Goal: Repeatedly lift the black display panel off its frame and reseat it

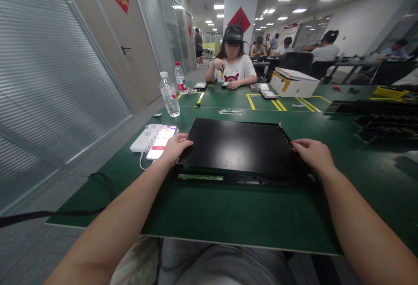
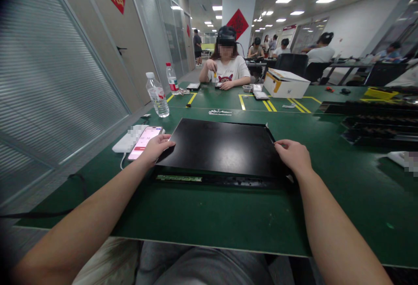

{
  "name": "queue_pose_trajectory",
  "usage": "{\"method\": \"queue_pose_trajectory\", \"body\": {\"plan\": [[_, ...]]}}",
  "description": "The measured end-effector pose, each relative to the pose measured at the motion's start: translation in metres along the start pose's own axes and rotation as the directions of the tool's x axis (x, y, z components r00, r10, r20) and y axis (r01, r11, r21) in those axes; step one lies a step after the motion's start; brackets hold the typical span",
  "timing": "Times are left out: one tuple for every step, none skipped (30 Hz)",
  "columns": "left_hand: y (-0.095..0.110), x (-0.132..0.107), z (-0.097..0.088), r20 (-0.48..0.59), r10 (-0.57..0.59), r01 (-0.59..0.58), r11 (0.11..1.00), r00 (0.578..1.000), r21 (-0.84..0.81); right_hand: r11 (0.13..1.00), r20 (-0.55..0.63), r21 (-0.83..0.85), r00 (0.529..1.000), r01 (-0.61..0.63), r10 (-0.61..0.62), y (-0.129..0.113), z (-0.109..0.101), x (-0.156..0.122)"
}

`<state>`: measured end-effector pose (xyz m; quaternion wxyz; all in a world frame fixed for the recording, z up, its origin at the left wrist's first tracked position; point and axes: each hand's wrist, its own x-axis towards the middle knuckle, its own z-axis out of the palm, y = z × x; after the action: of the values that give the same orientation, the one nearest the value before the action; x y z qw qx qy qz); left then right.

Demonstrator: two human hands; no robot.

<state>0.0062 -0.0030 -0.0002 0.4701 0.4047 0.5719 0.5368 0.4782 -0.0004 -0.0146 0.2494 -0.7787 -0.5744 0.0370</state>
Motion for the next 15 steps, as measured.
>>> {"method": "queue_pose_trajectory", "body": {"plan": [[0.0004, -0.0004, 0.0001, -0.001, -0.001, 0.001, 1.0, 1.0, 0.003, 1.0, 0.001, 0.002, 1.0, -0.004, 0.004, 0.0001, 0.0001, 0.0001], [0.0008, -0.0008, 0.0002, -0.003, -0.002, 0.002, 1.0, 1.0, 0.006, 1.0, 0.003, 0.006, 1.0, -0.011, 0.011, 0.0, -0.0002, 0.0], [0.0011, -0.001, 0.0003, -0.006, -0.003, 0.003, 1.0, 1.0, 0.008, 1.0, 0.006, 0.013, 1.0, -0.018, 0.018, -0.0004, -0.0007, -0.0002], [0.0012, -0.001, 0.0004, -0.009, -0.005, 0.005, 1.0, 1.0, 0.01, 0.999, 0.006, 0.027, 1.0, -0.024, 0.024, -0.0009, -0.0016, -0.0006], [0.0011, -0.0009, 0.0005, -0.009, -0.007, 0.008, 1.0, 1.0, 0.01, 0.999, 0.001, 0.046, 1.0, -0.029, 0.029, -0.0014, -0.0028, -0.001], [0.0008, -0.0007, 0.0006, -0.009, -0.008, 0.008, 1.0, 1.0, 0.008, 0.997, -0.01, 0.068, 0.999, -0.031, 0.032, -0.0019, -0.0042, -0.0015], [0.0003, -0.0003, 0.0006, -0.01, -0.007, 0.007, 1.0, 1.0, 0.006, 0.995, -0.023, 0.091, 0.999, -0.033, 0.035, -0.0022, -0.0056, -0.0018], [-0.0003, 0.0002, 0.0005, -0.009, -0.006, 0.006, 1.0, 1.0, 0.004, 0.993, -0.036, 0.111, 0.999, -0.034, 0.038, -0.0023, -0.0068, -0.0019], [-0.001, 0.0007, 0.0004, -0.009, -0.003, 0.003, 1.0, 1.0, 0.004, 0.992, -0.044, 0.124, 0.998, -0.036, 0.041, -0.002, -0.0076, -0.0017], [-0.0017, 0.0012, 0.0003, -0.01, -0.001, 0.001, 1.0, 1.0, 0.004, 0.991, -0.042, 0.127, 0.998, -0.039, 0.045, -0.0012, -0.0078, -0.0011], [-0.0024, 0.0016, 0.0, -0.011, 0.001, -0.001, 1.0, 1.0, 0.005, 0.991, -0.029, 0.123, 0.998, -0.044, 0.048, -0.0001, -0.0074, -0.0002], [-0.003, 0.002, -0.0002, -0.013, 0.0, 0.0, 1.0, 1.0, 0.005, 0.992, -0.006, 0.113, 0.999, -0.05, 0.051, 0.0013, -0.0063, 0.001], [-0.0034, 0.0023, -0.0004, -0.014, 0.0, 0.0, 1.0, 1.0, 0.005, 0.994, 0.026, 0.098, 0.998, -0.055, 0.053, 0.0031, -0.0046, 0.0026], [-0.0037, 0.0026, -0.0006, -0.014, -0.001, 0.001, 1.0, 1.0, 0.005, 0.995, 0.063, 0.081, 0.996, -0.06, 0.055, 0.0049, -0.0025, 0.0043], [-0.0039, 0.0028, -0.0006, -0.017, -0.003, 0.003, 1.0, 1.0, 0.004, 0.996, 0.103, 0.063, 0.993, -0.065, 0.059, 0.0069, 0.0, 0.0062]]}}
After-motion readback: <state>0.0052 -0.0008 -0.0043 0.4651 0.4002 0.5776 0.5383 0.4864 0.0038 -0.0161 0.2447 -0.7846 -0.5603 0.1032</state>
